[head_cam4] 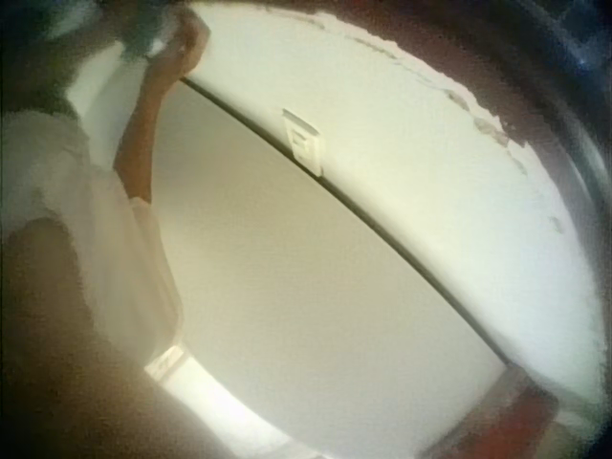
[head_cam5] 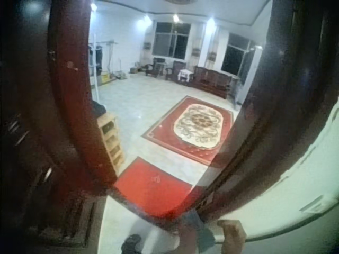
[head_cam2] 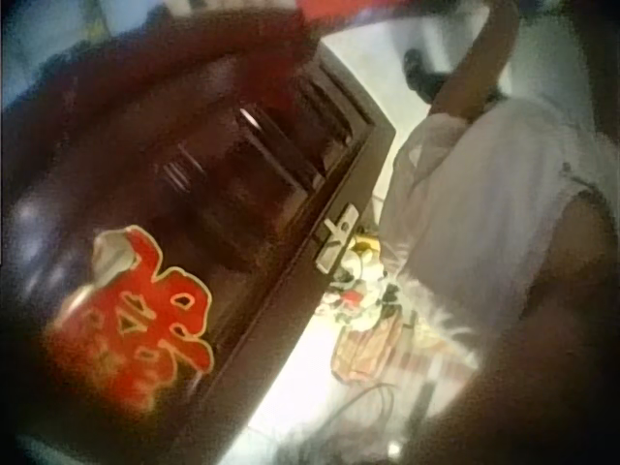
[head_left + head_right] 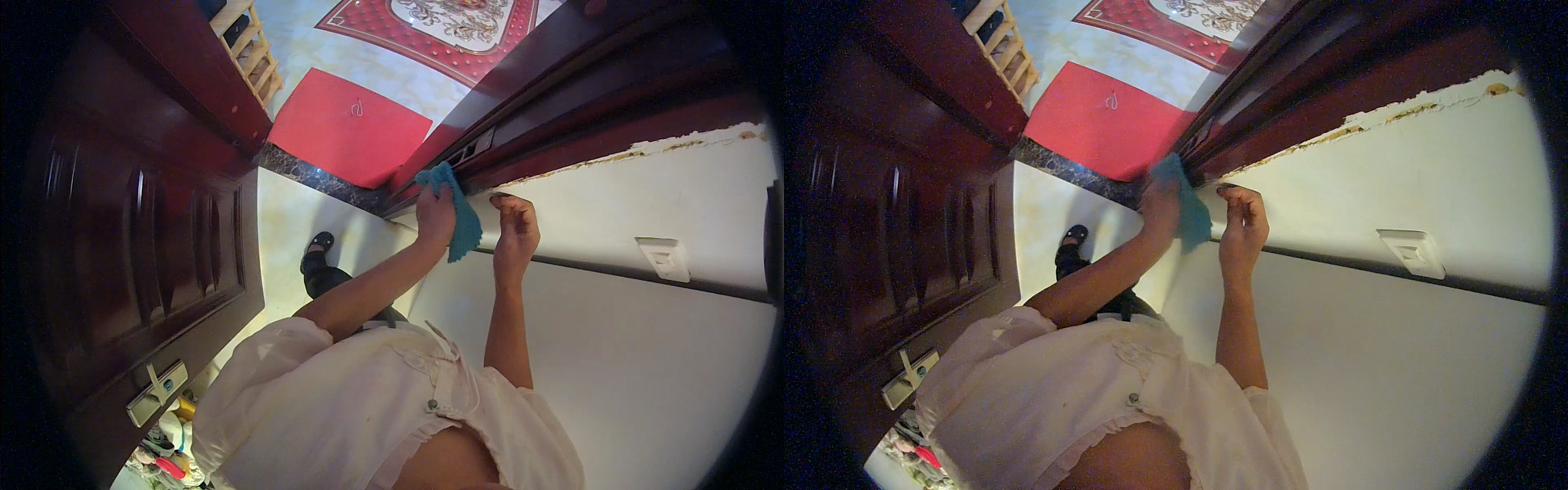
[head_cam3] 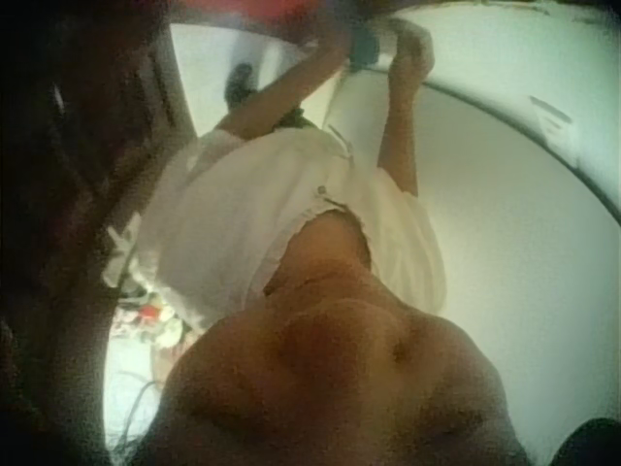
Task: The person wipes a dark wooden door with a green cloth, starting from the upper section and moving down to the lower edges and frame. The person also cleans the adjacent wall and floor area near the door threshold.
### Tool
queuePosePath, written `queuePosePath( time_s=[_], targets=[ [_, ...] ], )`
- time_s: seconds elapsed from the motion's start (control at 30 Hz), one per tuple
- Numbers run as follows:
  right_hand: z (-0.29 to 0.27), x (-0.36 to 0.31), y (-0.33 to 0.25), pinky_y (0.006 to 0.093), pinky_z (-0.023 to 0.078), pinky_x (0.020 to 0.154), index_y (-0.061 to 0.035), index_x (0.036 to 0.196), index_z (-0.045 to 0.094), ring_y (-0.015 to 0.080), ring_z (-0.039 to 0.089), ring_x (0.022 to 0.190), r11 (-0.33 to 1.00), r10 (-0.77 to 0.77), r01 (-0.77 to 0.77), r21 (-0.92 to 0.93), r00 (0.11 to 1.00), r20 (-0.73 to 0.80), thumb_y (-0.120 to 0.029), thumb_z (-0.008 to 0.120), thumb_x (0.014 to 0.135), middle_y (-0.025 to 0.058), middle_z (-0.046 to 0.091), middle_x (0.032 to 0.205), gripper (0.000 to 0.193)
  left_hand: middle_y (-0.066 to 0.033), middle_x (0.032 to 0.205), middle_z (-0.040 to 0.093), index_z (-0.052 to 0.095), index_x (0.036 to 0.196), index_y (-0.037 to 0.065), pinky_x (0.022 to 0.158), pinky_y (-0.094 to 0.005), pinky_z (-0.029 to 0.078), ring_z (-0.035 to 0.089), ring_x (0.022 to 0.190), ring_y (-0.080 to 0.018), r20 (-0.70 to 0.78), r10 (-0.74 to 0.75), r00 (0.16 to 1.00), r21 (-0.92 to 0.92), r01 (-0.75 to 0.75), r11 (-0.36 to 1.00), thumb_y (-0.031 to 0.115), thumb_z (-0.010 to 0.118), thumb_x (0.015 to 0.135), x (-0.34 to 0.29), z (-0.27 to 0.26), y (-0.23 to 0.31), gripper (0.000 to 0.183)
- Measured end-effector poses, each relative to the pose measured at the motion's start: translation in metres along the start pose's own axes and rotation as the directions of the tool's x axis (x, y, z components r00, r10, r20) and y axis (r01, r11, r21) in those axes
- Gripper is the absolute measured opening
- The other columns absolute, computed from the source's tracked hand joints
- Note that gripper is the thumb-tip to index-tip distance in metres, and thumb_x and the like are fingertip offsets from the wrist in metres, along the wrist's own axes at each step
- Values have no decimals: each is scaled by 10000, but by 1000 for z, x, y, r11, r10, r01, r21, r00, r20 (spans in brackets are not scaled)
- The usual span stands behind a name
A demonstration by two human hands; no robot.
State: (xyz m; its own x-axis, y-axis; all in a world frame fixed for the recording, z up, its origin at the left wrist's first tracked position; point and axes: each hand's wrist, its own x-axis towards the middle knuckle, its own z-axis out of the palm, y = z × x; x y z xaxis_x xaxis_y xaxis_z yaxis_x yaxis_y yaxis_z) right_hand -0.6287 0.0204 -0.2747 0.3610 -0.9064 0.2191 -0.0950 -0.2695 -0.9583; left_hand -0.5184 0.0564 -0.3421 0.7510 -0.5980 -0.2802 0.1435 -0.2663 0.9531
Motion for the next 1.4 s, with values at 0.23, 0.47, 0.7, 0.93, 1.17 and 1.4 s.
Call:
queuePosePath(
  time_s=[0.23,0.47,0.7,0.93,1.17,1.4],
  targets=[
    [-2,0,2,248,459,851,4,964,592,122,594,915,1000,-23,23,1,999,-31,-39,508,980,62,637,961,96,-237,1327,367,540,1190,1,998,-468,387,417,1224,-425,-85,689,720,20,-690,724,93,623,828,-32,-12,60,383],
    [0,4,0,262,465,863,-1,956,598,132,601,920,999,-40,41,-24,999,13,-75,524,984,67,645,972,109,-238,1250,479,563,1180,62,980,-471,417,495,1167,-414,-35,544,838,241,-522,818,87,671,768,13,0,-98,427],
    [-2,1,3,275,467,895,-1,954,593,138,598,942,999,-38,38,10,999,-5,-67,527,980,68,642,973,96,-198,1072,644,571,1213,84,917,-430,457,617,998,-364,230,80,970,-49,-71,996,275,543,904,70,-48,-36,364],
    [1,4,3,285,459,918,-1,955,580,148,599,944,998,-30,29,54,1000,7,-60,526,978,69,637,973,83,-232,1211,576,501,1279,23,919,-430,441,569,1083,-392,53,254,966,82,-258,963,285,461,959,75,17,-103,415],
    [3,2,6,291,462,912,-22,944,582,144,592,936,999,-42,42,2,999,-6,-70,550,967,66,636,955,62,-264,1123,576,552,1191,4,940,-449,402,544,1080,-382,226,-59,972,-74,77,994,343,507,909,94,2,-129,443],
    [6,2,5,281,463,900,-8,949,598,138,605,950,998,-40,40,-49,999,-2,-48,537,968,69,648,982,76,-160,1008,621,592,1189,64,888,-429,439,584,970,-334,191,13,981,-164,18,986,364,499,928,108,6,-153,408]
  ],
)
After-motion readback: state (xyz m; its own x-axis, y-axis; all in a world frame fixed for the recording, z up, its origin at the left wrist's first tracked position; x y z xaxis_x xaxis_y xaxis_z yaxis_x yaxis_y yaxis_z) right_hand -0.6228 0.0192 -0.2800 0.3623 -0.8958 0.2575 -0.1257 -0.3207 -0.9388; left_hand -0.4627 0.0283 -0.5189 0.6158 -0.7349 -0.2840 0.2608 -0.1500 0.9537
